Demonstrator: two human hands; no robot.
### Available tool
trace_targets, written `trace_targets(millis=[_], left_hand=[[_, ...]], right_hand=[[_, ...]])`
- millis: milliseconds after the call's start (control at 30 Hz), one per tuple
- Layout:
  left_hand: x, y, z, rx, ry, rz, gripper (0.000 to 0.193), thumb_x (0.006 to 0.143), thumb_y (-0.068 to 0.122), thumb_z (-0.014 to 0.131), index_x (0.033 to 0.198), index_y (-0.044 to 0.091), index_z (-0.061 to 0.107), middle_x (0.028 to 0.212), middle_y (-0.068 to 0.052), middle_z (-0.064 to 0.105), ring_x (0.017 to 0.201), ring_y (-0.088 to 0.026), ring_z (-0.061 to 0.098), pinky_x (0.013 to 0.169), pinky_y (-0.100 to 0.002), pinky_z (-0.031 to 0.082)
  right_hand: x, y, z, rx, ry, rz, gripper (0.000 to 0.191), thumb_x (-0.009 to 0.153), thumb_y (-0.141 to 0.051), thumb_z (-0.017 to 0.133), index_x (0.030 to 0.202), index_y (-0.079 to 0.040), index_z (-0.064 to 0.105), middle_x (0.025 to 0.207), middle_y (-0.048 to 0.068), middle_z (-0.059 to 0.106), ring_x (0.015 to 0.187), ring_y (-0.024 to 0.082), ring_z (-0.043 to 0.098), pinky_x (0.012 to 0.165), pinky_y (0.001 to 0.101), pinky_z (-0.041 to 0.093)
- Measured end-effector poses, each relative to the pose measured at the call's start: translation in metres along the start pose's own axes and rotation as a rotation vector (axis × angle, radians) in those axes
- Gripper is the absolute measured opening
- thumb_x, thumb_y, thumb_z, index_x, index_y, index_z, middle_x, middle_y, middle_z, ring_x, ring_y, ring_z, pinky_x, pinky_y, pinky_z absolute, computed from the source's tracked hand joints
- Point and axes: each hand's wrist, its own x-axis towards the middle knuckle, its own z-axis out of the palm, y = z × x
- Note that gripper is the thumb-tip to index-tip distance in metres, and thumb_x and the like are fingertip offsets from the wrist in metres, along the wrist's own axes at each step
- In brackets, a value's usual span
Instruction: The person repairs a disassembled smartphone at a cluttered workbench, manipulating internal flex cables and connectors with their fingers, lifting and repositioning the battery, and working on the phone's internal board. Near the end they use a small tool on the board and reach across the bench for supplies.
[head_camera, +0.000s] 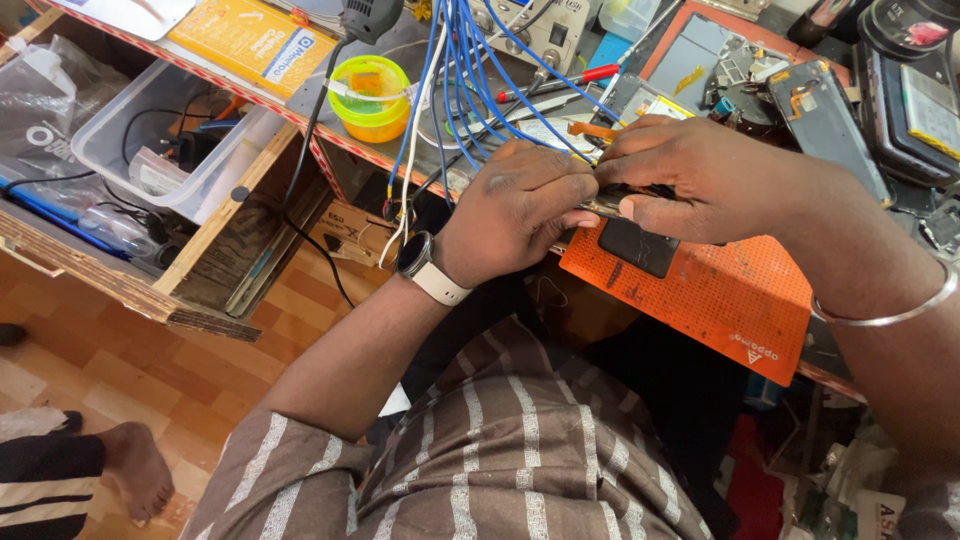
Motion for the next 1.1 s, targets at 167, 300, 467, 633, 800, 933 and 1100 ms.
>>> trace_targets(millis=[167,300,467,633,800,933,1100], left_hand=[[0.0004,0.0010,-0.0011,0.004,-0.002,-0.004,0.024,0.100,0.030,0.071,0.108,0.008,0.065,0.106,-0.006,0.069,0.101,-0.029,0.068,0.094,-0.041,0.049],[0.0009,0.0004,-0.0017,0.003,-0.006,-0.002,0.024,0.100,0.029,0.072,0.109,0.008,0.065,0.107,-0.006,0.069,0.101,-0.029,0.068,0.093,-0.041,0.049],[0.0018,0.0007,-0.0014,0.007,-0.011,-0.007,0.024,0.099,0.029,0.072,0.108,0.008,0.065,0.106,-0.006,0.069,0.101,-0.030,0.068,0.093,-0.042,0.049],[0.0029,0.0022,-0.0019,0.000,-0.009,-0.018,0.023,0.100,0.029,0.072,0.108,0.009,0.065,0.106,-0.006,0.069,0.101,-0.029,0.068,0.094,-0.041,0.049],[0.0026,0.0019,-0.0021,-0.009,-0.010,-0.022,0.023,0.100,0.030,0.072,0.107,0.009,0.066,0.106,-0.005,0.069,0.101,-0.029,0.068,0.093,-0.041,0.049],[0.0036,0.0025,-0.0027,-0.010,-0.015,-0.026,0.023,0.100,0.030,0.072,0.107,0.009,0.066,0.105,-0.005,0.069,0.101,-0.029,0.068,0.093,-0.041,0.049],[0.0049,0.0039,-0.0028,-0.012,-0.004,-0.028,0.022,0.101,0.030,0.071,0.106,0.009,0.066,0.105,-0.004,0.069,0.100,-0.028,0.068,0.094,-0.041,0.049]], right_hand=[[-0.0011,0.0016,0.0011,-0.027,0.030,-0.054,0.041,0.085,-0.020,0.060,0.118,0.003,0.068,0.114,0.017,0.068,0.115,0.037,0.062,0.096,0.0462,0.051],[-0.0010,0.0030,0.0009,-0.021,0.013,-0.030,0.042,0.084,-0.019,0.060,0.119,0.004,0.068,0.113,0.017,0.068,0.113,0.036,0.062,0.097,0.0461,0.051],[-0.0009,0.0024,0.0004,-0.037,0.025,-0.035,0.041,0.084,-0.019,0.061,0.117,0.003,0.070,0.114,0.017,0.069,0.114,0.036,0.063,0.097,0.0449,0.052],[-0.0015,0.0018,-0.0010,-0.029,0.027,-0.042,0.041,0.084,-0.019,0.061,0.117,0.003,0.070,0.114,0.017,0.069,0.112,0.036,0.064,0.095,0.0440,0.053],[-0.0020,0.0025,-0.0007,-0.019,0.020,-0.032,0.040,0.086,-0.020,0.061,0.118,0.002,0.070,0.111,0.017,0.069,0.110,0.035,0.065,0.093,0.0436,0.053],[-0.0022,0.0010,-0.0001,-0.048,0.027,-0.024,0.040,0.085,-0.020,0.061,0.117,0.003,0.070,0.112,0.017,0.069,0.111,0.036,0.064,0.093,0.0442,0.053],[-0.0020,0.0003,-0.0008,-0.040,0.027,-0.009,0.040,0.084,-0.019,0.061,0.116,0.003,0.070,0.111,0.017,0.069,0.111,0.035,0.064,0.093,0.0440,0.053]])
